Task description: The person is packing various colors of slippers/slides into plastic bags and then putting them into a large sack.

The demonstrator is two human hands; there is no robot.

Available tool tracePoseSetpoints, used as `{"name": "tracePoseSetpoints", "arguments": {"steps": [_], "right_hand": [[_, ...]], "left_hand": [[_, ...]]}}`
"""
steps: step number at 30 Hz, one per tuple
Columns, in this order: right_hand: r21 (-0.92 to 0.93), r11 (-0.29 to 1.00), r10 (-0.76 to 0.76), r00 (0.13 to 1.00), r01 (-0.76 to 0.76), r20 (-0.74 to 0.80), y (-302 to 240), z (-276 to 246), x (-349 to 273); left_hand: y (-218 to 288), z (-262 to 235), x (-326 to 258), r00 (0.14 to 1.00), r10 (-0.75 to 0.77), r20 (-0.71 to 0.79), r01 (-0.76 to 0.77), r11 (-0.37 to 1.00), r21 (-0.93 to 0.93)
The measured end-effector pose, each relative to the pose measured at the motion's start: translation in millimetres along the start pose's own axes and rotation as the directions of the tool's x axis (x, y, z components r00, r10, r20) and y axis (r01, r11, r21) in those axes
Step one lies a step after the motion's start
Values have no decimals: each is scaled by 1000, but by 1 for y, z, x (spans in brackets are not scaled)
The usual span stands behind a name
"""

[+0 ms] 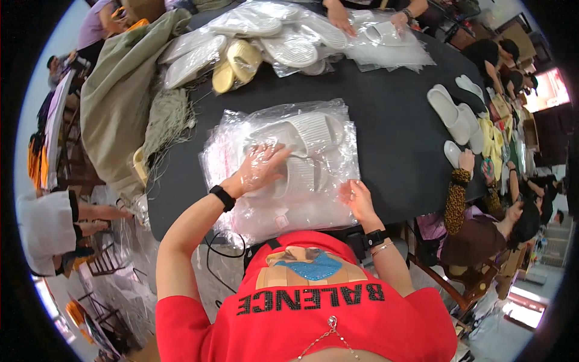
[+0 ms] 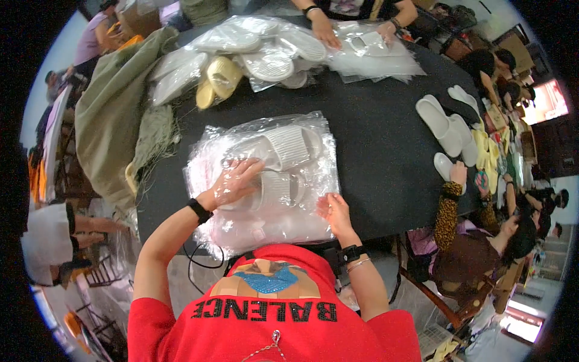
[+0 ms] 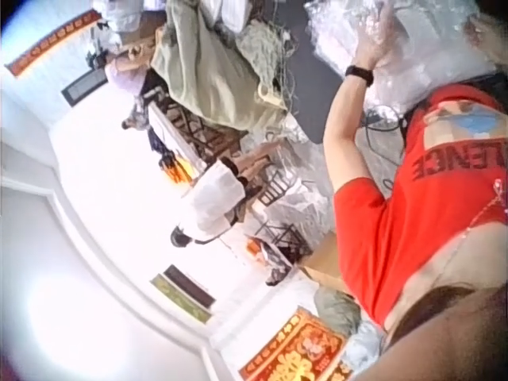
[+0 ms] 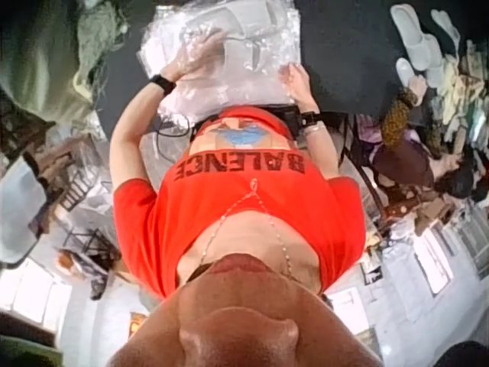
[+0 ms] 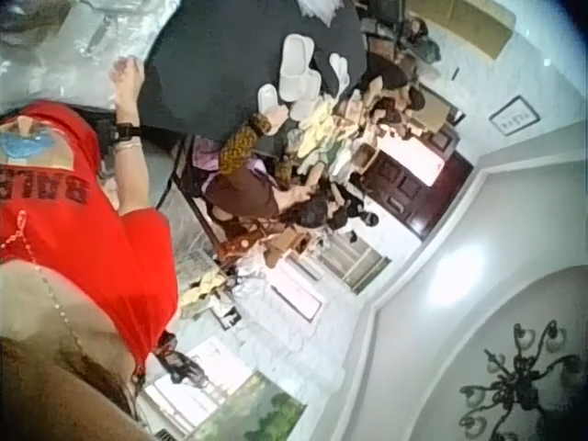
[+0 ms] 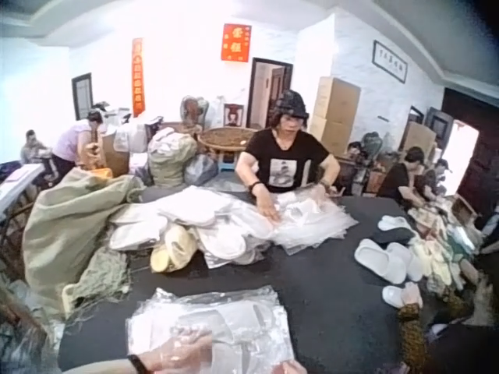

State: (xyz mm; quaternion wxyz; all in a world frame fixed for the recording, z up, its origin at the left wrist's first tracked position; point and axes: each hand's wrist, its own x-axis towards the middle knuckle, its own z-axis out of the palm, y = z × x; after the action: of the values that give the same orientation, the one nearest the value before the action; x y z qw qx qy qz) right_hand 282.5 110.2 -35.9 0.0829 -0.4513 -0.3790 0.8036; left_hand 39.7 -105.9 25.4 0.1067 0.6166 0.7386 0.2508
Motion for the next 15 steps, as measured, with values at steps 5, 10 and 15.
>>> {"name": "tracePoseSetpoints", "arguments": {"steps": [5,10,15], "right_hand": [[-68,997,-43,999,42,-18,-1,7,-11],[-105,989,-112,989,101,-100,-4,-4,-29],[-101,991,-105,985,91,-139,1,-7,-22]], "left_hand": [[5,27,35,999,-38,16,35,985,166],[-14,29,5,991,-130,13,126,976,179],[-39,10,-51,983,-145,-115,173,942,288]]}}
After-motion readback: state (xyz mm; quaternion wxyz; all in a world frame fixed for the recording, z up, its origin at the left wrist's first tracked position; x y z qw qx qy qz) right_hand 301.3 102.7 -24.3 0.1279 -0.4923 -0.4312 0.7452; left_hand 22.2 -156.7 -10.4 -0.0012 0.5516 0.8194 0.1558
